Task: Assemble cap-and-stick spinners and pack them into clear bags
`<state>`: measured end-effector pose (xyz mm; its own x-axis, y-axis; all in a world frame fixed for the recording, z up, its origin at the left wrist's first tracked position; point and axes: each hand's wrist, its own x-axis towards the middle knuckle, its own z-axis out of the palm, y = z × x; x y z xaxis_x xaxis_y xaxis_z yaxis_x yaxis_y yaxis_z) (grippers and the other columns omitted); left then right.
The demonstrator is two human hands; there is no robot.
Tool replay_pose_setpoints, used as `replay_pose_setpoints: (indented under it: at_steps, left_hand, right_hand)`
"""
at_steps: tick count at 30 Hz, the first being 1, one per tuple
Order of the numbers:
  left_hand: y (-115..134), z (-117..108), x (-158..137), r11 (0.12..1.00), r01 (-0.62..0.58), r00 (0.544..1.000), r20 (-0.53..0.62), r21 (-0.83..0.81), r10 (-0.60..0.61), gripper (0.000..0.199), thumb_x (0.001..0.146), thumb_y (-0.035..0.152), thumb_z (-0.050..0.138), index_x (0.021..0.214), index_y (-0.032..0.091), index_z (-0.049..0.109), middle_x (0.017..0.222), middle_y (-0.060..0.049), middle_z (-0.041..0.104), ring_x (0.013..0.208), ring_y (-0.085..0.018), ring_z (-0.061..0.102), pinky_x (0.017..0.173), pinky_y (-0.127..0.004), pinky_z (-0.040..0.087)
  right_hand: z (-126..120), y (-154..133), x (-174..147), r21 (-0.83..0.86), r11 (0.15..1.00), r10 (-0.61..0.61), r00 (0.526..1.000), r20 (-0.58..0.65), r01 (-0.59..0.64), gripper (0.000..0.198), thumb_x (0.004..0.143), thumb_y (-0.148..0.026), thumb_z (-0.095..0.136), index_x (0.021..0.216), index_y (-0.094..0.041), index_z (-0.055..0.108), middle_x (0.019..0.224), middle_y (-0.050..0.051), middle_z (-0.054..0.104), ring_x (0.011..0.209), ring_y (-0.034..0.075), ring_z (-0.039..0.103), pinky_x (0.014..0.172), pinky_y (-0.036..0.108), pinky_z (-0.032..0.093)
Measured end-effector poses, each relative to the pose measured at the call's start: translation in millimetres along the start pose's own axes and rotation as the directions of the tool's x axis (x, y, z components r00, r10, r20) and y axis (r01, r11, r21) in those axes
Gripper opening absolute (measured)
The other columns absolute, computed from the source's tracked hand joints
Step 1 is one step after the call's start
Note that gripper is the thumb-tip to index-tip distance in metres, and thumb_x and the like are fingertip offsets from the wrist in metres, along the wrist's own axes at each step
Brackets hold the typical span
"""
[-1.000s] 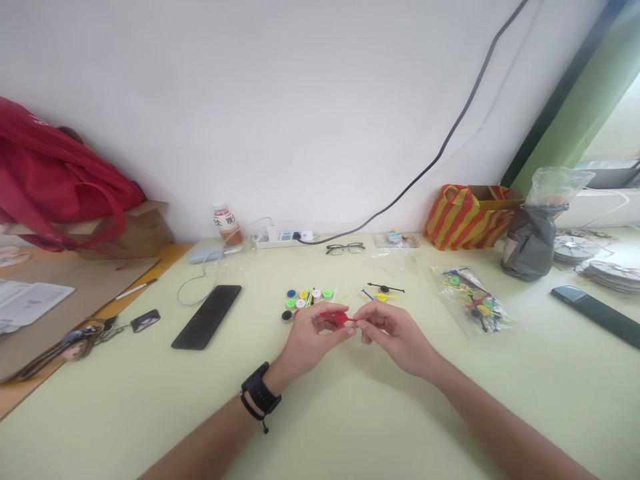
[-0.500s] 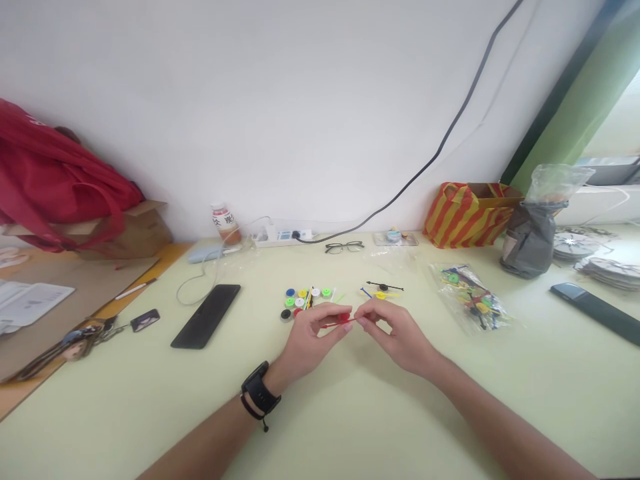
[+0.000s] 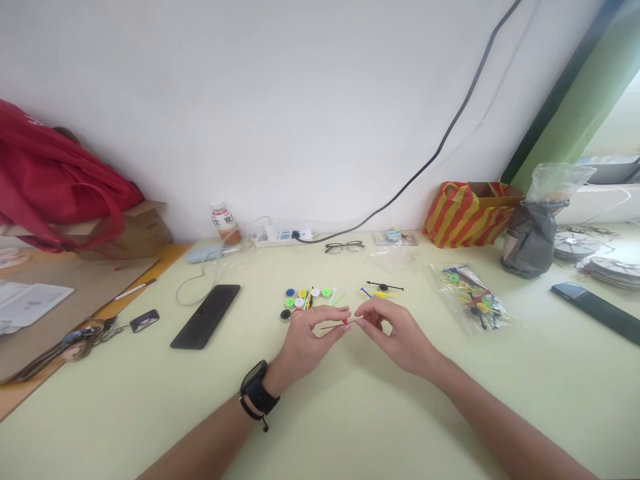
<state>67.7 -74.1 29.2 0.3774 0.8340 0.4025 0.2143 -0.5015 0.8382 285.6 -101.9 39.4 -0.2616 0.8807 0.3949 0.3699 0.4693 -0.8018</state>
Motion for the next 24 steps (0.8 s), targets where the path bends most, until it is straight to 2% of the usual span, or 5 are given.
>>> replay_pose_setpoints:
  at_steps: [9,13,17,20,24]
  left_hand:
    - [7,-3,1,0.996,0.054,0.986,0.158,-0.07,-0.043,0.015,0.09,0.03,0.076,0.1,0.02,0.08,0.105,-0.01,0.081,0.099,-0.026,0.077,0.091,-0.039,0.062]
    - [11,-2,0,0.989,0.061,0.988,0.151,-0.137,-0.04,0.016,0.088,0.029,0.078,0.099,0.018,0.079,0.103,-0.011,0.08,0.095,-0.024,0.075,0.091,-0.039,0.062]
    - [17,0,1,0.964,0.081,0.978,0.206,-0.254,-0.028,0.02,0.093,0.032,0.073,0.106,0.019,0.079,0.116,-0.013,0.076,0.106,-0.026,0.072,0.096,-0.041,0.06]
    - [16,1,3,0.952,0.108,0.979,0.196,-0.286,-0.052,0.024,0.093,0.033,0.073,0.112,0.019,0.077,0.11,-0.013,0.076,0.104,-0.024,0.072,0.096,-0.04,0.06]
    - [8,1,6,0.917,0.175,0.983,0.108,-0.358,-0.145,0.025,0.085,0.032,0.081,0.105,0.017,0.075,0.101,-0.009,0.075,0.096,-0.022,0.072,0.092,-0.037,0.061]
  right_hand:
    - [-2,2,2,0.282,0.946,0.146,0.987,0.074,-0.161,0.023,0.095,-0.042,0.067,0.108,-0.023,0.064,0.085,0.001,0.06,0.078,0.017,0.059,0.072,0.031,0.054]
    - [-4,1,4,0.34,0.921,0.172,0.981,0.084,-0.191,0.023,0.095,-0.042,0.068,0.107,-0.023,0.064,0.082,0.0,0.057,0.075,0.016,0.056,0.069,0.029,0.052]
    - [-5,0,5,0.362,0.911,0.182,0.98,0.077,-0.197,0.025,0.095,-0.045,0.066,0.108,-0.023,0.063,0.086,0.0,0.058,0.071,0.015,0.057,0.067,0.031,0.052]
    - [-5,2,5,0.327,0.93,0.172,0.985,0.011,-0.166,0.034,0.096,-0.046,0.064,0.122,-0.026,0.058,0.103,0.004,0.062,0.075,0.015,0.062,0.071,0.034,0.057]
    - [-8,4,4,0.047,0.998,0.052,0.985,-0.165,-0.045,0.03,0.1,-0.043,0.058,0.125,-0.027,0.061,0.106,0.007,0.063,0.076,0.017,0.063,0.068,0.033,0.056]
